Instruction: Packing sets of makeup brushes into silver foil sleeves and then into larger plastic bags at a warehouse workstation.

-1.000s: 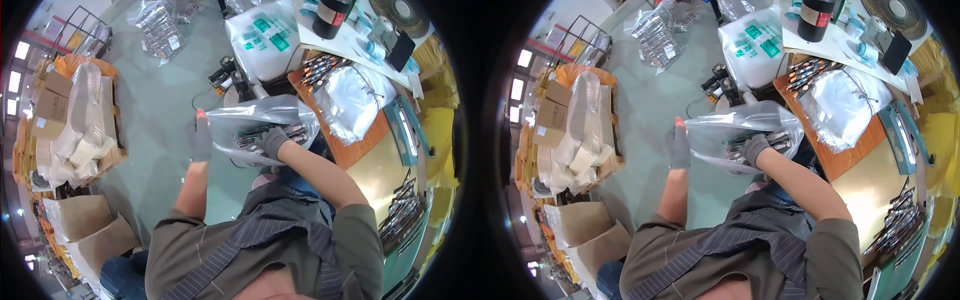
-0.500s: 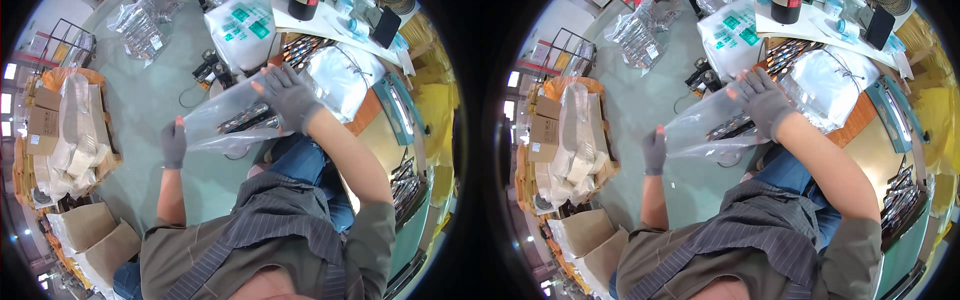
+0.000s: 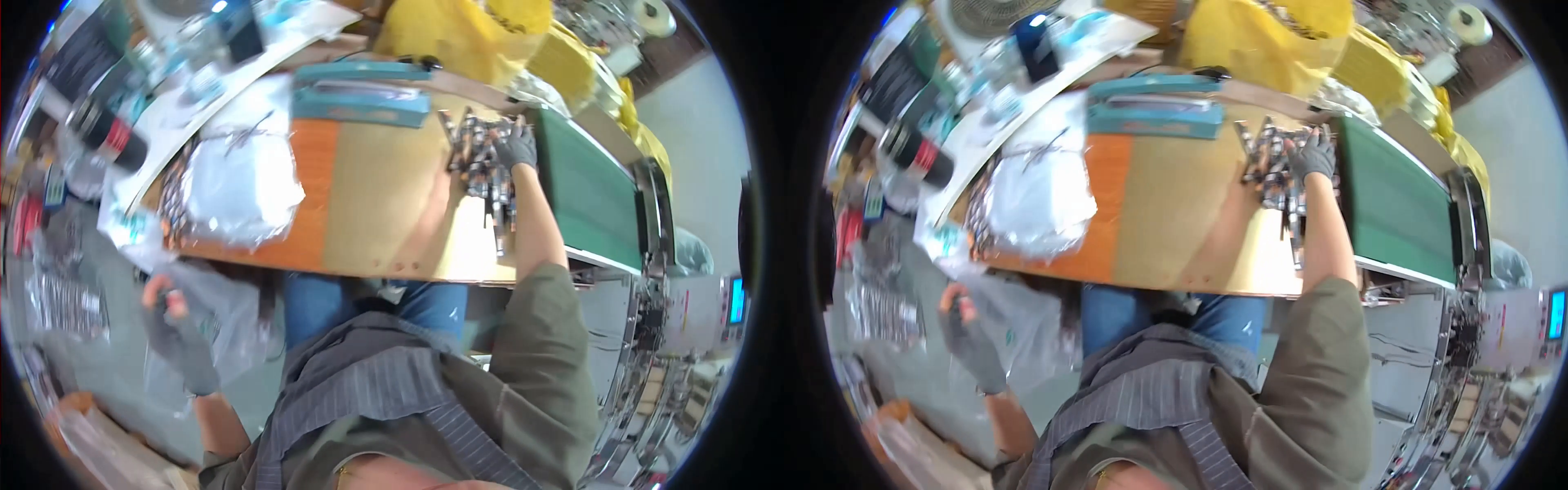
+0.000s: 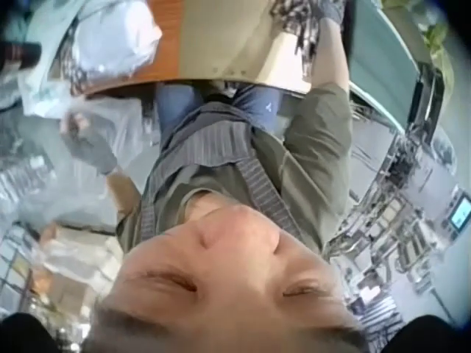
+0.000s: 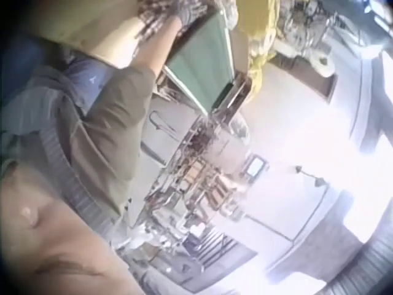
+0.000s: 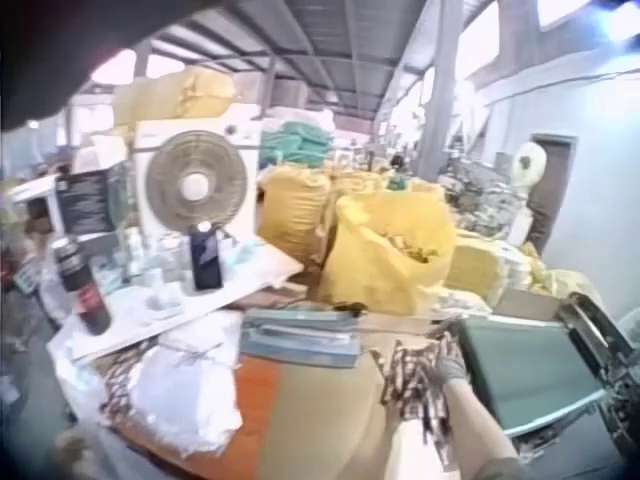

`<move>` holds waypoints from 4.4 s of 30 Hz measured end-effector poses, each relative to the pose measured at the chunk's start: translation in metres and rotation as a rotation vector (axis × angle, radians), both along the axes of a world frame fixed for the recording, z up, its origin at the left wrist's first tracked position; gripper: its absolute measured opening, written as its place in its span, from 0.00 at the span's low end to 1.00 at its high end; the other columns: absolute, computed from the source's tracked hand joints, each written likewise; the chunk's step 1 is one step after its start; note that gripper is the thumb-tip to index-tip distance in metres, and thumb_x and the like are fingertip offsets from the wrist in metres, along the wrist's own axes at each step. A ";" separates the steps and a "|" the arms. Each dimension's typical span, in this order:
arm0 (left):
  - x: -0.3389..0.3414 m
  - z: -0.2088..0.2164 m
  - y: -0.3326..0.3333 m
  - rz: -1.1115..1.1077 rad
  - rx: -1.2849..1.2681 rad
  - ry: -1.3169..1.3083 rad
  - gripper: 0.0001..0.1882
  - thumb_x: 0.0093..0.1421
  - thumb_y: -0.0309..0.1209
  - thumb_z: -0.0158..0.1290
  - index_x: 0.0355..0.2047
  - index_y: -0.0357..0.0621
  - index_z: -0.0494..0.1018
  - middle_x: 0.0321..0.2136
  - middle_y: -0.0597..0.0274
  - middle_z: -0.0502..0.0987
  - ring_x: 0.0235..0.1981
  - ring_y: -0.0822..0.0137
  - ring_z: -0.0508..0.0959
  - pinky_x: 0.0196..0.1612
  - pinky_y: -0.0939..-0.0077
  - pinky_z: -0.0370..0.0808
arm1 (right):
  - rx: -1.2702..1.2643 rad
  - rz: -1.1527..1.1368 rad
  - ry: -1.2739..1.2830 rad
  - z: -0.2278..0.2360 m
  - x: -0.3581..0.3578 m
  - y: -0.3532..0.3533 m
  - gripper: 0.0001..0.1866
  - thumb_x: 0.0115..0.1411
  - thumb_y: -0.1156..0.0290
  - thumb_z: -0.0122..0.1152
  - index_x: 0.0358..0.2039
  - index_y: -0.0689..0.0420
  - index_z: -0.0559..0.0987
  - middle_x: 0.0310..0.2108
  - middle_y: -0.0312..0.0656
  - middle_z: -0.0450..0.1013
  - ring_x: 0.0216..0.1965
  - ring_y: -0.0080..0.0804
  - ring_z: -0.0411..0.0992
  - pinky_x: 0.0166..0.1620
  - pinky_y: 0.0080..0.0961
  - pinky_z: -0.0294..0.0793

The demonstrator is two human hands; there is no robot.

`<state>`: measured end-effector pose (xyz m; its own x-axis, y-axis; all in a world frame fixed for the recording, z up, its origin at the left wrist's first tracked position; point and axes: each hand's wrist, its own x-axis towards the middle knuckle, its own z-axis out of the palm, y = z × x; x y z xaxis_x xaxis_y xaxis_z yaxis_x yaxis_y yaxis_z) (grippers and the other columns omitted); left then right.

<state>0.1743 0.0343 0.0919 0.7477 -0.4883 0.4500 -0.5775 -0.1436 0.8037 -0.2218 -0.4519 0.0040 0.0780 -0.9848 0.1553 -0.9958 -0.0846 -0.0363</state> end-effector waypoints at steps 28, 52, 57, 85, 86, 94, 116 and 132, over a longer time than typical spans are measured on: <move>-0.205 -0.061 -0.197 -0.968 0.377 0.874 0.43 0.41 0.33 0.68 0.55 0.38 0.58 0.48 0.57 0.70 0.49 0.67 0.70 0.52 0.72 0.67 | 0.931 0.226 -1.995 0.002 0.043 0.230 0.36 0.48 0.64 0.65 0.56 0.61 0.62 0.50 0.42 0.67 0.50 0.31 0.66 0.54 0.30 0.65; -0.125 -0.059 -0.150 -1.118 -0.196 1.068 0.26 0.54 0.38 0.57 0.49 0.39 0.66 0.44 0.59 0.71 0.44 0.70 0.72 0.49 0.74 0.69 | 1.395 0.675 -1.498 0.064 0.148 0.218 0.17 0.45 0.68 0.62 0.36 0.65 0.78 0.30 0.47 0.76 0.36 0.35 0.74 0.43 0.27 0.71; 0.062 -0.069 -0.154 -0.445 0.490 -0.075 0.28 0.45 0.43 0.62 0.44 0.42 0.71 0.36 0.60 0.75 0.38 0.69 0.74 0.43 0.75 0.71 | 1.340 0.507 -1.743 0.059 0.156 0.239 0.08 0.46 0.69 0.55 0.23 0.62 0.72 0.22 0.46 0.71 0.29 0.37 0.72 0.35 0.28 0.71; -0.139 0.003 -0.186 -0.997 -0.171 -0.476 0.16 0.56 0.40 0.53 0.17 0.44 0.68 0.12 0.60 0.67 0.14 0.62 0.69 0.24 0.70 0.67 | 1.174 0.267 -1.865 0.011 0.120 0.222 0.27 0.53 0.61 0.55 0.49 0.65 0.69 0.30 0.44 0.73 0.29 0.30 0.72 0.35 0.23 0.73; -0.142 0.008 -0.168 -1.051 0.002 -0.571 0.14 0.54 0.39 0.55 0.18 0.44 0.69 0.16 0.56 0.69 0.19 0.55 0.72 0.27 0.67 0.70 | 1.126 0.289 -1.863 0.013 0.119 0.225 0.27 0.55 0.57 0.54 0.49 0.64 0.68 0.32 0.45 0.73 0.30 0.31 0.72 0.36 0.23 0.73; -0.167 -0.076 -0.051 -1.009 0.083 -0.048 0.20 0.53 0.38 0.57 0.13 0.42 0.64 0.13 0.55 0.62 0.17 0.56 0.68 0.21 0.67 0.62 | 1.255 0.010 -1.984 -0.110 0.011 0.370 0.32 0.57 0.48 0.53 0.54 0.59 0.66 0.40 0.48 0.73 0.36 0.36 0.74 0.40 0.31 0.74; -0.101 0.068 -0.248 -0.906 0.575 -0.277 0.11 0.54 0.28 0.43 0.28 0.34 0.74 0.21 0.52 0.77 0.20 0.60 0.79 0.31 0.64 0.74 | 0.255 0.505 -0.751 0.163 0.043 0.161 0.01 0.52 0.78 0.48 0.24 0.58 0.68 0.19 0.32 0.62 0.15 0.17 0.60 0.19 0.14 0.60; -0.114 0.112 -0.221 -1.112 0.003 -0.197 0.08 0.56 0.26 0.48 0.31 0.34 0.73 0.22 0.58 0.76 0.24 0.64 0.77 0.32 0.71 0.74 | 0.004 0.973 -0.693 0.168 0.087 0.185 0.14 0.60 0.63 0.54 0.33 0.62 0.72 0.23 0.38 0.69 0.24 0.18 0.64 0.28 0.19 0.65</move>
